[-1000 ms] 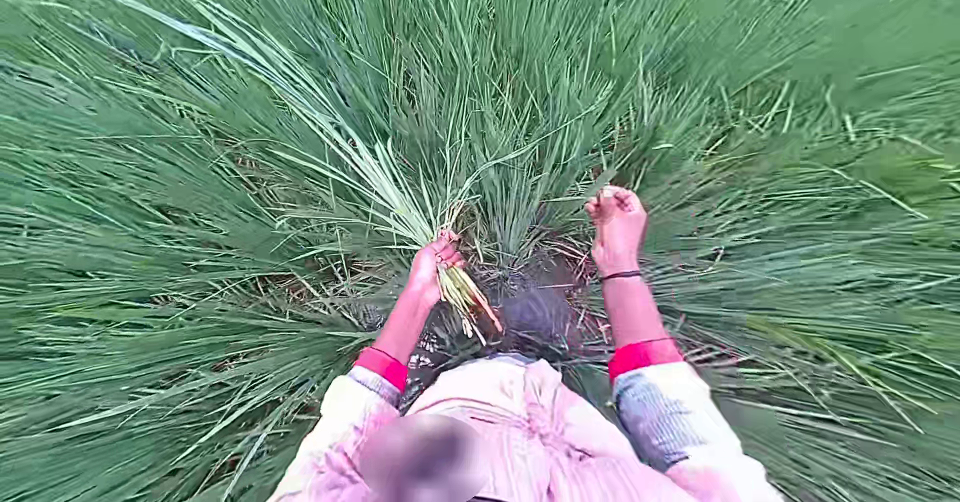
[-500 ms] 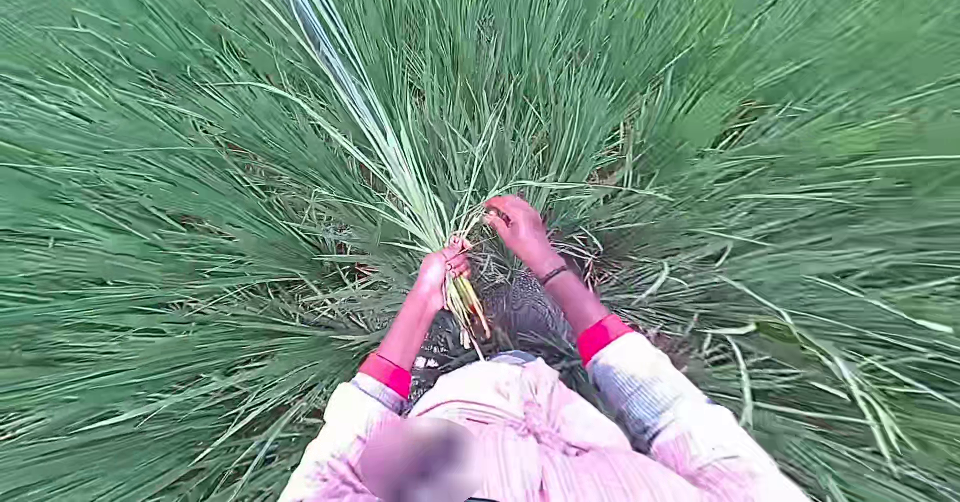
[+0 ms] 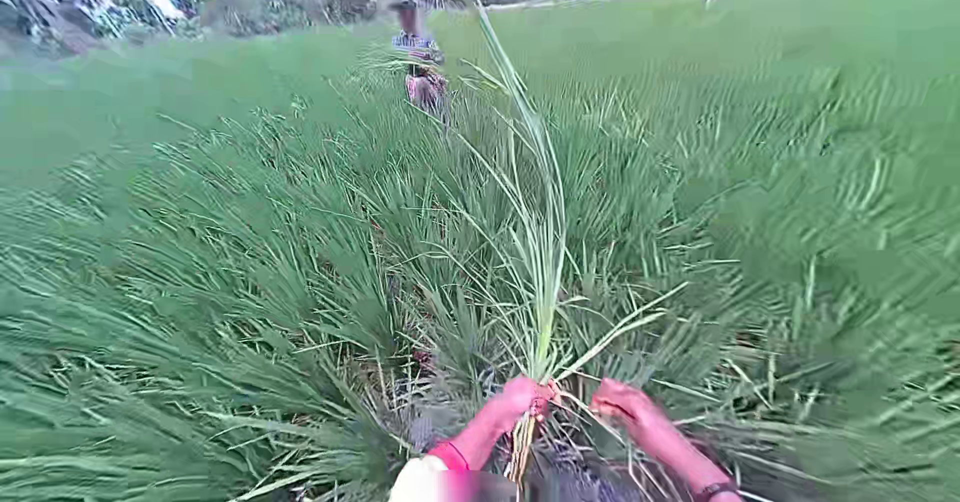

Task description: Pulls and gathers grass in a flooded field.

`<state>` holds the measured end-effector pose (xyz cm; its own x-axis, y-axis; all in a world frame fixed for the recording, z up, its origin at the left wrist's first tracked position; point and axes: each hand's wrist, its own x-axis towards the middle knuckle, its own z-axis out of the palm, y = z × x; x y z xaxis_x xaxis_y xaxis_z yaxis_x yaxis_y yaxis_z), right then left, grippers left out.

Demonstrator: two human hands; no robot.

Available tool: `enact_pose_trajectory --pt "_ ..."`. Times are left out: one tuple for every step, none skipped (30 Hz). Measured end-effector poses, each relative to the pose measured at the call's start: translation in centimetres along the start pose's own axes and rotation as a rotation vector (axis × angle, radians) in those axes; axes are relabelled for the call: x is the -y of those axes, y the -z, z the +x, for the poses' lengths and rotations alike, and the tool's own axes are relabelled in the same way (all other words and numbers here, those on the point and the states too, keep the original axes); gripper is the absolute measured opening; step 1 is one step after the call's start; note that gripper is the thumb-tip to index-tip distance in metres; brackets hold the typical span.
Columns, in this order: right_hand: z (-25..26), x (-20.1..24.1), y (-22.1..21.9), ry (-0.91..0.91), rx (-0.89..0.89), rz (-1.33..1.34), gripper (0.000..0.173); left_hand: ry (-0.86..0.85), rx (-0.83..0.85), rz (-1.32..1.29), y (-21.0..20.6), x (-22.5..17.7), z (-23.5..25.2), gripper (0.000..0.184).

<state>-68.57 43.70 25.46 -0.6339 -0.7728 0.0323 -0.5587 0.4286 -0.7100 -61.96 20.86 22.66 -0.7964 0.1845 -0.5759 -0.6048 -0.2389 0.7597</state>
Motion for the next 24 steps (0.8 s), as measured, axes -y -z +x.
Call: enact_pose_trajectory --pt "-0.3 -0.4 -0.1 0.023 0.031 0.035 0.018 0.013 0.044 0.036 0.2 -0.1 0.3 0.025" --pt "-0.6 -0.7 -0.1 0.054 0.056 0.062 0.018 0.026 0.077 0.082 0.2 -0.1 0.5 0.027" --pt "-0.8 -0.9 -0.1 0.083 0.084 0.084 0.019 0.038 0.097 0.129 0.2 -0.1 0.7 0.028" --pt "-0.9 -1.1 0.0 0.109 0.109 0.098 0.018 0.051 0.115 0.175 0.3 0.1 1.2 0.028" --pt "-1.1 -1.3 0.0 0.119 0.133 0.103 0.019 0.062 0.123 0.209 0.3 0.5 1.7 0.026" --pt "-1.2 -1.5 0.0 0.109 0.152 0.099 0.019 0.068 0.118 0.229 0.2 0.7 2.1 0.025" --pt "-1.2 -1.8 -0.1 0.074 0.161 0.073 0.019 0.066 0.097 0.237 0.1 1.0 2.5 0.024" --pt "-1.5 -2.2 -0.1 0.006 0.171 0.020 0.019 0.064 0.060 0.241 -0.1 1.4 2.8 0.021" --pt "-1.8 -2.5 0.1 -0.099 0.189 -0.063 0.020 0.055 0.009 0.256 -0.4 1.7 3.1 0.017" --pt "-2.0 -2.9 0.2 -0.202 0.202 -0.159 0.022 0.048 -0.036 0.279 -0.8 1.8 3.3 0.012" --pt "-2.3 -3.4 0.1 -0.277 0.206 -0.255 0.023 0.036 -0.068 0.292 -1.1 1.8 3.3 0.007" --pt "-2.4 -4.0 -0.2 -0.347 0.202 -0.334 0.024 0.039 -0.085 0.297 -1.3 1.8 3.3 0.014" --pt "-2.5 -4.5 -0.6 -0.418 0.188 -0.374 0.026 0.058 -0.096 0.295 -1.7 1.8 3.2 0.019" --pt "-2.4 -4.6 -0.9 -0.482 0.157 -0.395 0.028 0.075 -0.104 0.275 -2.2 1.6 3.1 0.019" --pt "-2.2 -4.4 -1.1 -0.527 0.110 -0.399 0.030 0.087 -0.111 0.248 -2.8 1.6 3.0 0.016" --pt "-2.0 -4.1 -1.2 -0.545 0.044 -0.394 0.031 0.097 -0.115 0.218 -3.2 1.6 2.9 0.014" --pt "-1.8 -3.8 -1.3 -0.534 -0.051 -0.365 0.031 0.101 -0.119 0.183 -3.5 1.7 2.9 0.015" --pt "-1.7 -3.6 -1.4 -0.494 -0.166 -0.323 0.029 0.104 -0.131 0.146 -3.7 1.9 2.9 0.015" --pt "-1.4 -3.4 -1.5 -0.426 -0.289 -0.268 0.026 0.100 -0.150 0.099 -3.9 2.1 3.1 0.014" --pt "-1.1 -3.0 -1.7 -0.359 -0.394 -0.206 0.024 0.092 -0.171 0.033 -4.1 2.1 3.1 0.014" --pt "-0.6 -2.3 -2.1 -0.294 -0.481 -0.150 0.021 0.080 -0.195 -0.053 -4.1 2.0 3.2 0.011" --pt "-0.1 -1.6 -2.8 -0.228 -0.557 -0.119 0.018 0.072 -0.219 -0.156 -4.0 2.0 3.2 0.011" --pt "0.3 -0.8 -3.9 -0.166 -0.618 -0.097 0.015 0.067 -0.237 -0.263 -3.9 2.1 3.2 0.011" --pt "0.5 -0.1 -5.2 -0.121 -0.655 -0.078 0.014 0.065 -0.250 -0.353 -3.8 2.2 3.1 0.013"
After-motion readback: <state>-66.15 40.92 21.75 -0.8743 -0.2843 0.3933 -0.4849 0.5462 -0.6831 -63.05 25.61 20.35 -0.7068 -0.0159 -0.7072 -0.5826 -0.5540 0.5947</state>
